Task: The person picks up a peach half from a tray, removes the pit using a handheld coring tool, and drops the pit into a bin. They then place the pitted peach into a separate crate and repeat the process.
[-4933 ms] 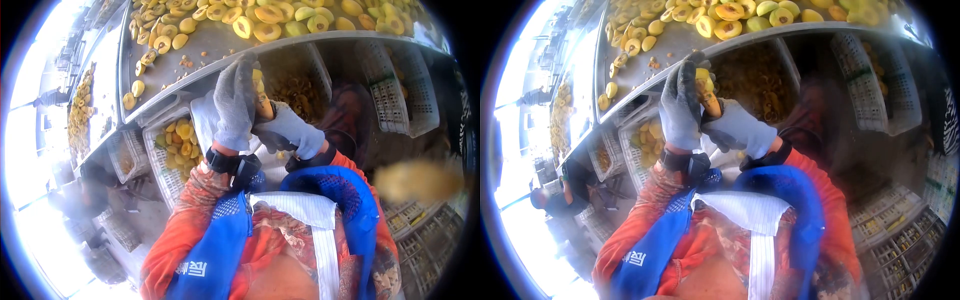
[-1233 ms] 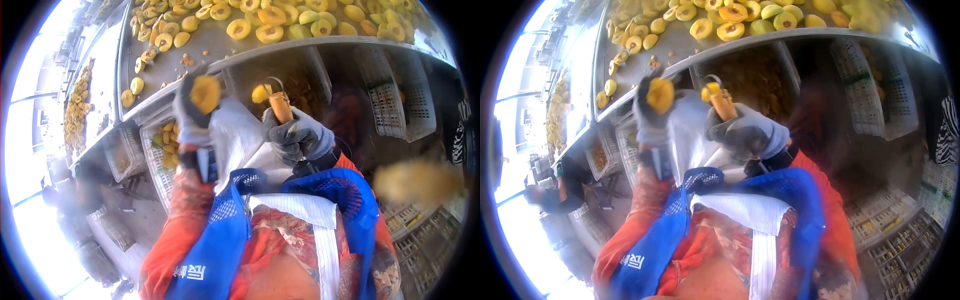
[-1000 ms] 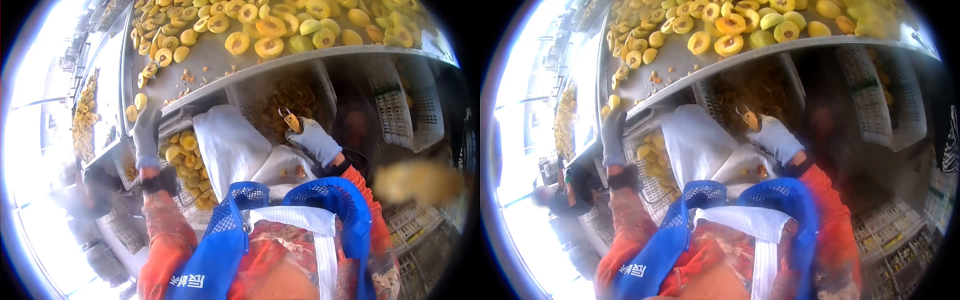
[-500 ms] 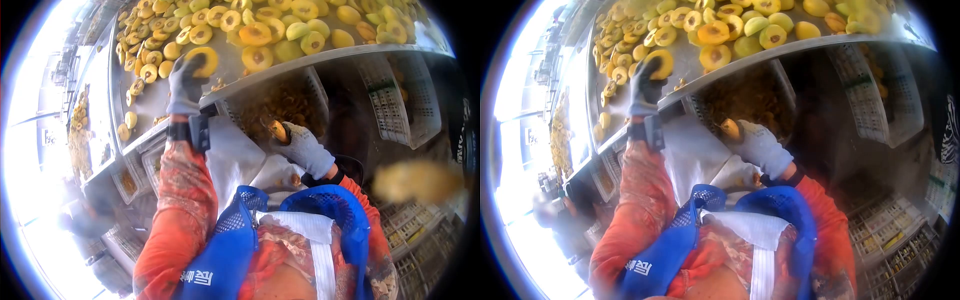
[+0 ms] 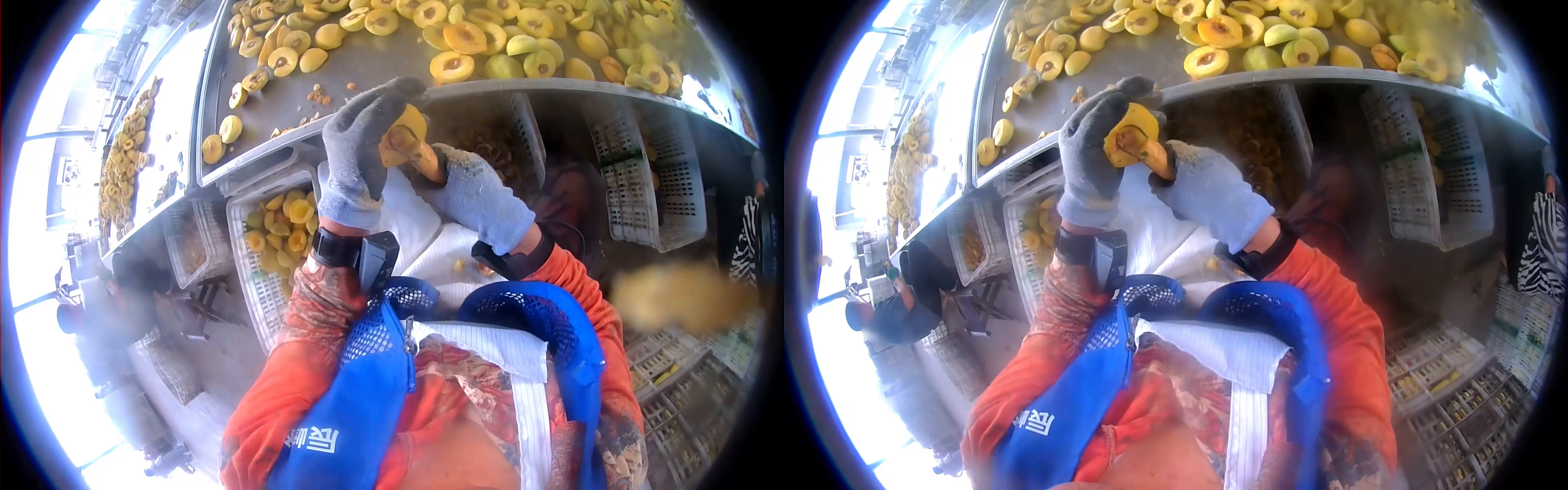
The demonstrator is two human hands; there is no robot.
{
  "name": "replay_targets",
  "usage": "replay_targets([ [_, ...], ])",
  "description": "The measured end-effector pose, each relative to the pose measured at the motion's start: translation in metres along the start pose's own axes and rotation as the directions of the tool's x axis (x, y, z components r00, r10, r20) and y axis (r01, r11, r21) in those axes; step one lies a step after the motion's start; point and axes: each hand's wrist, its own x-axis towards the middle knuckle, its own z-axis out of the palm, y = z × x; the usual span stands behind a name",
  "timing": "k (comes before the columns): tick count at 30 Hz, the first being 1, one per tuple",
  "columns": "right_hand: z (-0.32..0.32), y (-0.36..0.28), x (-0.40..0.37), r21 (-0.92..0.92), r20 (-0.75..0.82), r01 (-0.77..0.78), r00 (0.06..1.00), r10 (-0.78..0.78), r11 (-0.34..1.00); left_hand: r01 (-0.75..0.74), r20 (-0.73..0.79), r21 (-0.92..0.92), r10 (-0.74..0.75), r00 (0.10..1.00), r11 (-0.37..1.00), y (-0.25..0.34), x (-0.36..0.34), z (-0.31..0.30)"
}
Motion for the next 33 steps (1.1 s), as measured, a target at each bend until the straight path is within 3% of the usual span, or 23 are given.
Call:
replay_targets([
  [3,-0.007,-0.011,-0.008,0.32,0.215,-0.156,0.972,0.088,0.935,0.237,-0.064,-0.131,-0.247,0.967,0.963,0.012,0.0,0.013],
  [5,-0.011,-0.006,-0.012,0.479,0.399,-0.345,0.905,0.15,0.807,0.369,-0.051,-0.202,-0.386,0.921,0.907,0.018,0.001,0.019],
  [6,-0.013,-0.004,-0.015,0.536,0.489,-0.438,0.858,0.158,0.721,0.329,-0.021,-0.072,-0.331,0.943,0.942,0.018,0.002,0.02],
  [8,-0.018,0.0,-0.019,0.61,0.544,-0.458,0.836,0.078,0.647,0.21,0.065,0.179,-0.225,0.972,0.961,0.018,0.005,0.022],
  [11,-0.006,0.015,-0.025,0.766,0.532,-0.46,0.846,-0.041,0.449,0.432,0.074,-0.174,-0.426,0.902,0.885,0.021,0.009,0.036],
  [14,0.015,0.026,-0.031,0.888,0.447,-0.423,0.886,-0.124,0.179,0.253,0.136,0.054,-0.258,0.957,0.966,0.016,0.01,0.037],
  [16,0.015,0.025,-0.036,0.833,0.55,-0.553,0.826,-0.12,0.007,0.414,0.022,-0.234,-0.421,0.907,0.88,-0.007,0.003,0.038],
  [18,0.012,0.024,-0.034,0.874,0.482,-0.467,0.869,-0.113,0.133,0.438,-0.038,-0.515,-0.53,0.847,0.737,-0.012,-0.004,0.024],
  [20,-0.014,0.024,-0.038,0.849,0.519,-0.506,0.853,-0.055,0.156,0.429,-0.133,-0.13,-0.445,0.886,0.894,-0.026,-0.026,-0.032],
  [21,-0.024,0.039,-0.035,0.786,0.532,-0.498,0.847,0.009,0.366,0.616,-0.169,-0.256,-0.661,0.731,0.745,-0.001,-0.027,-0.055],
  [22,-0.02,0.057,-0.034,0.555,0.424,-0.415,0.887,0.184,0.72,0.215,-0.089,0.577,-0.201,0.975,0.788,-0.002,-0.037,-0.081],
  [23,-0.009,0.079,-0.033,0.185,0.241,-0.342,0.925,0.294,0.921,0.644,-0.281,0.216,-0.585,0.761,0.734,-0.026,-0.052,-0.121],
  [24,-0.003,0.093,-0.032,-0.236,0.027,-0.301,0.948,0.316,0.924,0.586,-0.261,0.561,-0.547,0.795,0.584,-0.041,-0.064,-0.155],
  [25,-0.005,0.095,-0.033,-0.179,0.056,-0.346,0.931,0.361,0.921,0.442,-0.232,0.731,-0.42,0.878,0.52,-0.056,-0.066,-0.177],
  [27,-0.014,0.099,-0.029,-0.084,0.118,-0.425,0.894,0.433,0.901,0.353,-0.211,0.82,-0.335,0.918,0.45,-0.052,-0.025,-0.154],
  [28,-0.014,0.099,-0.028,-0.093,0.111,-0.417,0.898,0.425,0.904,0.42,-0.243,0.772,-0.389,0.889,0.478,-0.031,0.014,-0.109],
  [30,-0.014,0.096,-0.023,-0.108,0.07,-0.407,0.907,0.415,0.907,0.493,-0.2,0.752,-0.56,0.804,0.438,-0.052,0.066,-0.058],
  [32,-0.018,0.095,-0.025,-0.045,0.047,-0.392,0.918,0.394,0.919,0.304,-0.048,0.873,-0.553,0.832,0.382,-0.088,0.103,-0.002],
  [33,-0.021,0.096,-0.026,-0.007,0.039,-0.384,0.923,0.384,0.923,0.331,0.017,0.818,-0.595,0.804,0.471,-0.118,0.113,0.022],
])
